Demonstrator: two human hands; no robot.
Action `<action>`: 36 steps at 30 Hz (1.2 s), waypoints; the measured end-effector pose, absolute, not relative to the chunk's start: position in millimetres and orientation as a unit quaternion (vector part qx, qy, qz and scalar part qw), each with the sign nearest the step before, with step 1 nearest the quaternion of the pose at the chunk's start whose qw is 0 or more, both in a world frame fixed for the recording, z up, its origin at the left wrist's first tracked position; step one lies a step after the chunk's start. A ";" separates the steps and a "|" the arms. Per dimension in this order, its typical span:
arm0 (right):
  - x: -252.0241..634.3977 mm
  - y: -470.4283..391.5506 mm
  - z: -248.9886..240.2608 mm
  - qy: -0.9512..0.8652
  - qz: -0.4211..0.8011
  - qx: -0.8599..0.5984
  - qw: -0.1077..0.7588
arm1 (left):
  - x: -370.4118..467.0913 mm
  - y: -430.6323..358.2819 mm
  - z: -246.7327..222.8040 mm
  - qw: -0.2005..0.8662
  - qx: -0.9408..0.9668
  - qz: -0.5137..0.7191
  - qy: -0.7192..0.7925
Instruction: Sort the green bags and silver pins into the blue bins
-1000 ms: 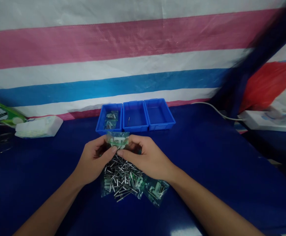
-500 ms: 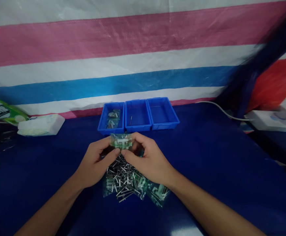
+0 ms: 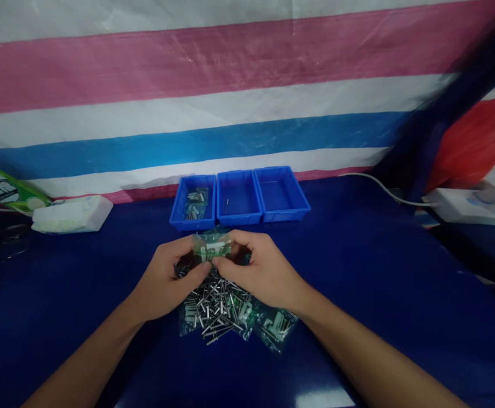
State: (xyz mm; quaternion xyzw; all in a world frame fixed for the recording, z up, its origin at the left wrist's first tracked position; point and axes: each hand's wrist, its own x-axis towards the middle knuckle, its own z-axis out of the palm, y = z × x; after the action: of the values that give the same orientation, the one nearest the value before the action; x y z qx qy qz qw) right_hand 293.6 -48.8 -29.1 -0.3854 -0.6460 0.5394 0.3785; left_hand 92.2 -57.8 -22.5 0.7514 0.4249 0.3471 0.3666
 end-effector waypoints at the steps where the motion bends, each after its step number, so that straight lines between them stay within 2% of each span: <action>1: 293.5 -48.8 -29.7 -0.646 0.538 -0.386 0.380 | 92.7 -57.9 -22.9 0.365 0.753 0.345 0.426; 13: 289.5 -49.8 -33.3 -0.628 0.542 -0.376 0.413 | 93.8 -58.6 -24.2 0.399 0.713 0.352 0.456; 19: 288.3 -49.8 -31.2 -0.633 0.538 -0.379 0.407 | 95.8 -58.4 -26.3 0.383 0.715 0.369 0.453; 36: 290.1 -49.2 -28.7 -0.613 0.549 -0.390 0.413 | 95.5 -61.2 -26.4 0.434 0.677 0.383 0.455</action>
State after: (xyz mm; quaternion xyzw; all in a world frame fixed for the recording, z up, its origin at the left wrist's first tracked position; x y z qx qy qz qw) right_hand 290.1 -49.2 -28.7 -0.3904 -0.6134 0.5486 0.4128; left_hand 95.5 -61.2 -26.4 0.6767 0.4551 0.3831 0.4339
